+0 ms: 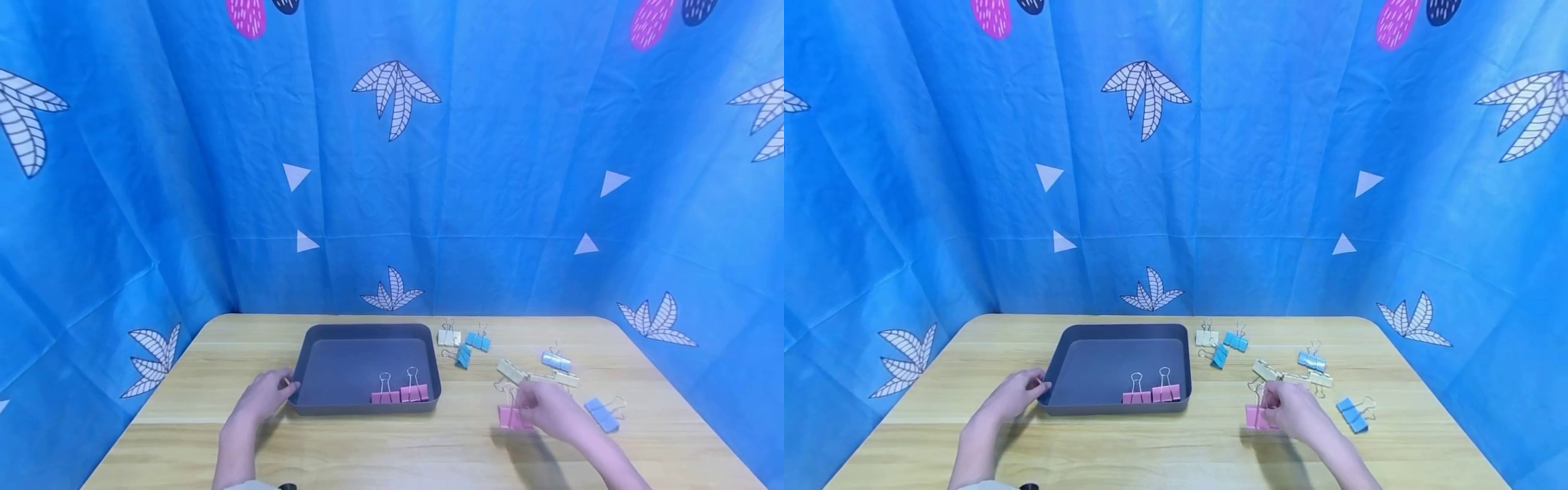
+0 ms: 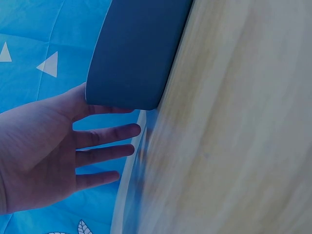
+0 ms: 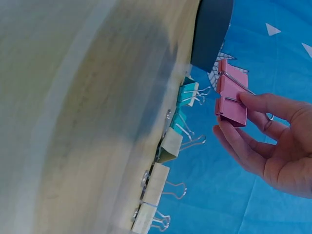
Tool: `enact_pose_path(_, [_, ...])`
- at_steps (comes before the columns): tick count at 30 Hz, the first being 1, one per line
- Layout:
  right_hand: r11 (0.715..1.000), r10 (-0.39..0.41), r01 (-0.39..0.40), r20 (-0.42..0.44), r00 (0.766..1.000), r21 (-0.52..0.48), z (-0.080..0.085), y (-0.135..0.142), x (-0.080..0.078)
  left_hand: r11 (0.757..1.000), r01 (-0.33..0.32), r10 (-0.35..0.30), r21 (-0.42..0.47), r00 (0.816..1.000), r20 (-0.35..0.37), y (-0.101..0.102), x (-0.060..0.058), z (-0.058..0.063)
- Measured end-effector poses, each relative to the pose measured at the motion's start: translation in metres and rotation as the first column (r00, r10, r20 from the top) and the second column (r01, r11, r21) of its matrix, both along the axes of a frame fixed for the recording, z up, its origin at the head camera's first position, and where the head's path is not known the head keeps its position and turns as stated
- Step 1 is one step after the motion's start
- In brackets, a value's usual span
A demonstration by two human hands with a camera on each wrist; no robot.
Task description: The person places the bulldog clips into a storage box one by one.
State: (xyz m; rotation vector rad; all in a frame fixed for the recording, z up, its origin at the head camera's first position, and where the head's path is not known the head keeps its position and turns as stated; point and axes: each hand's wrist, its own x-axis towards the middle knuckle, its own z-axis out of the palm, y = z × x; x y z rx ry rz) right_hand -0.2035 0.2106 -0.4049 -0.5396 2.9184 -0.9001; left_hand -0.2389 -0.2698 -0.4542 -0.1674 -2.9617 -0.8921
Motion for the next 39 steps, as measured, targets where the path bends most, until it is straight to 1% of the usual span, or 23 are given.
enact_pose_path(9, [1.0,-0.018,0.019,-0.042,0.999,0.022,0.007,-0.011,0.001,1.0,-0.017,0.017,0.0,1.0,0.018,0.0,0.001,0.0])
enact_pose_path(14, [1.0,-0.014,0.015,-0.03,0.999,0.011,0.009,-0.015,-0.001,1.0,-0.007,0.007,-0.003,1.0,0.013,-0.001,0.0,0.001])
enact_pose_path(19, [0.999,-0.046,0.046,-0.01,0.999,-0.007,0.011,-0.018,-0.002,1.0,-0.014,0.014,-0.001,1.0,0.018,-0.001,0.001,0.001])
enact_pose_path(23, [0.997,-0.071,0.07,-0.019,0.997,-0.02,0.012,-0.021,-0.002,1.0,-0.017,0.016,0.006,1.0,0.021,0.0,0.001,0.002])
enact_pose_path(35, [0.993,-0.11,0.108,-0.052,0.993,-0.044,0.016,-0.033,-0.005,1.0,-0.004,0.004,0.001,1.0,0.015,0.001,0.001,0.002])
enact_pose_path(39, [0.992,-0.122,0.12,-0.051,0.991,-0.044,0.017,-0.036,-0.006,1.0,-0.013,0.013,0.002,1.0,0.019,0.001,0.002,0.002])
